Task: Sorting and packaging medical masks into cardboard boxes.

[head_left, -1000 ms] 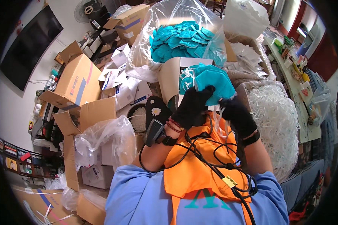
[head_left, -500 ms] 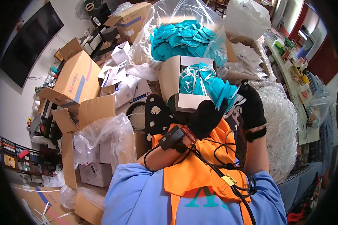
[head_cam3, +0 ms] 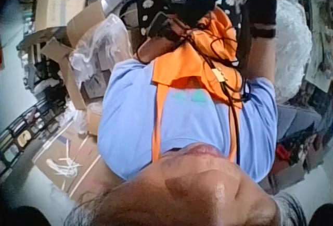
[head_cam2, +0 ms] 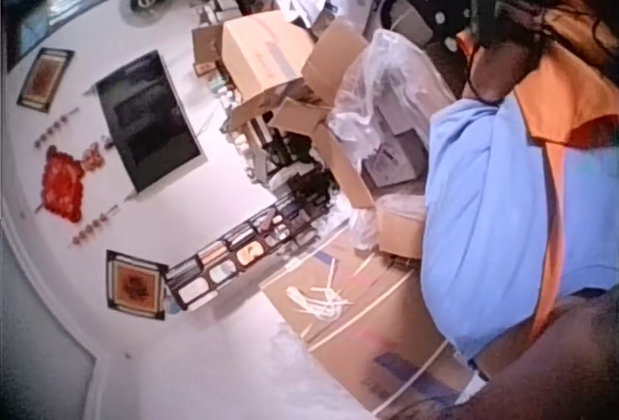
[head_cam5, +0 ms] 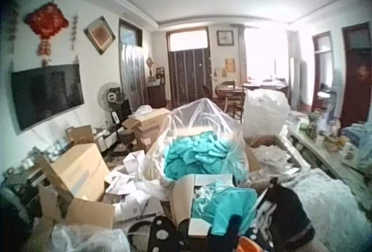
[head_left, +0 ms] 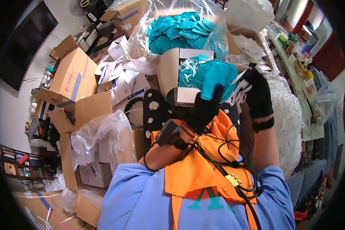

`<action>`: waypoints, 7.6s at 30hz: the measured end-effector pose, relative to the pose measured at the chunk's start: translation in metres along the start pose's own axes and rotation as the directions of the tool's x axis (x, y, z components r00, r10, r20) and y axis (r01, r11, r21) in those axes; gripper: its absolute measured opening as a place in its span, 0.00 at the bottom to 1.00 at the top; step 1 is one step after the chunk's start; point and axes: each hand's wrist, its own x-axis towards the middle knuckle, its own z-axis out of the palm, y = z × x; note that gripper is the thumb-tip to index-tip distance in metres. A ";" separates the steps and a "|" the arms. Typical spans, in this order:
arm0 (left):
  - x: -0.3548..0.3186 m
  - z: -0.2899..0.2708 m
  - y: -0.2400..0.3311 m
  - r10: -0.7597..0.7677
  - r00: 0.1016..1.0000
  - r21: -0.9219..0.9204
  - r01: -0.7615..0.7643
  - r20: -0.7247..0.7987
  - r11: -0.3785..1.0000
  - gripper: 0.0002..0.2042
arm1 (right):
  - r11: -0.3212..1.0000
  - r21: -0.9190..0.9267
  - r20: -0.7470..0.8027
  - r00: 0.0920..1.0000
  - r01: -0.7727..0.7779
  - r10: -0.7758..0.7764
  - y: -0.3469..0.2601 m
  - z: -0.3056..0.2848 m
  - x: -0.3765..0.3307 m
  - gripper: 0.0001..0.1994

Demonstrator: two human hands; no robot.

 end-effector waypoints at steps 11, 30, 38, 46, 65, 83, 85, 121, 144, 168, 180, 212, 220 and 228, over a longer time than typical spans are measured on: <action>0.062 -0.066 0.028 -0.626 0.628 -0.797 0.604 0.462 0.017 0.16 | 0.698 -0.714 0.272 0.943 0.063 0.193 -0.009 0.044 -0.052 0.10; 0.018 -0.027 0.054 -0.335 0.911 -0.520 0.412 0.239 0.748 0.18 | 0.983 -0.151 0.005 0.994 -0.104 0.106 0.002 -0.010 -0.025 0.11; 0.023 -0.046 0.016 -0.309 0.921 -0.648 0.386 0.236 0.656 0.20 | 0.954 -0.283 0.046 0.992 -0.103 0.121 -0.025 0.023 -0.044 0.10; 0.045 -0.073 0.018 -0.392 0.657 -0.316 0.695 0.644 0.646 0.33 | 0.890 -0.435 0.038 0.984 -0.139 0.172 -0.021 0.046 -0.064 0.10; 0.042 -0.061 -0.013 -0.306 0.868 -0.907 0.419 0.391 0.031 0.33 | 0.831 -0.554 -0.062 0.998 -0.059 0.029 0.019 0.039 -0.068 0.10; 0.015 -0.038 -0.026 -0.154 0.981 -0.136 0.137 -0.118 0.981 0.22 | 0.943 -0.242 -0.006 0.972 -0.229 0.234 0.024 0.061 -0.080 0.19; 0.009 -0.032 -0.031 -0.298 0.954 -0.432 0.270 0.002 0.860 0.24 | 0.950 -0.226 -0.008 0.976 -0.214 0.218 0.024 0.062 -0.081 0.20; -0.003 -0.020 0.045 -0.231 0.865 -0.643 0.488 0.445 0.590 0.17 | 0.695 0.716 0.092 0.977 0.070 -0.192 -0.045 -0.188 -0.016 0.14; 0.222 -0.025 -0.189 -0.374 0.561 -0.673 0.652 0.738 -0.349 0.18 | 0.857 -0.016 0.193 0.840 -0.515 0.508 0.000 0.034 -0.012 0.18; 0.037 -0.010 -0.004 0.093 0.652 -0.654 0.722 0.752 0.226 0.17 | 0.951 0.120 0.020 0.959 -0.284 0.284 -0.001 0.026 -0.010 0.12; 0.033 -0.036 -0.003 0.062 0.433 -0.436 0.899 0.899 0.038 0.16 | 0.966 -0.154 -0.041 0.978 -0.209 0.205 -0.008 0.015 -0.012 0.18; 0.048 -0.030 -0.006 -0.039 0.892 -0.607 0.338 0.451 0.719 0.14 | 0.964 0.104 -0.027 0.969 -0.243 0.247 -0.010 0.006 -0.019 0.15; 0.013 0.023 0.002 0.041 0.838 -0.703 0.427 0.543 0.569 0.14 | 0.970 0.006 -0.043 0.969 -0.241 0.241 -0.007 0.037 -0.027 0.17; 0.019 0.008 0.020 0.184 0.889 -0.567 0.099 0.420 0.818 0.22 | 0.986 -0.069 -0.089 0.985 -0.153 0.147 -0.003 0.031 -0.024 0.16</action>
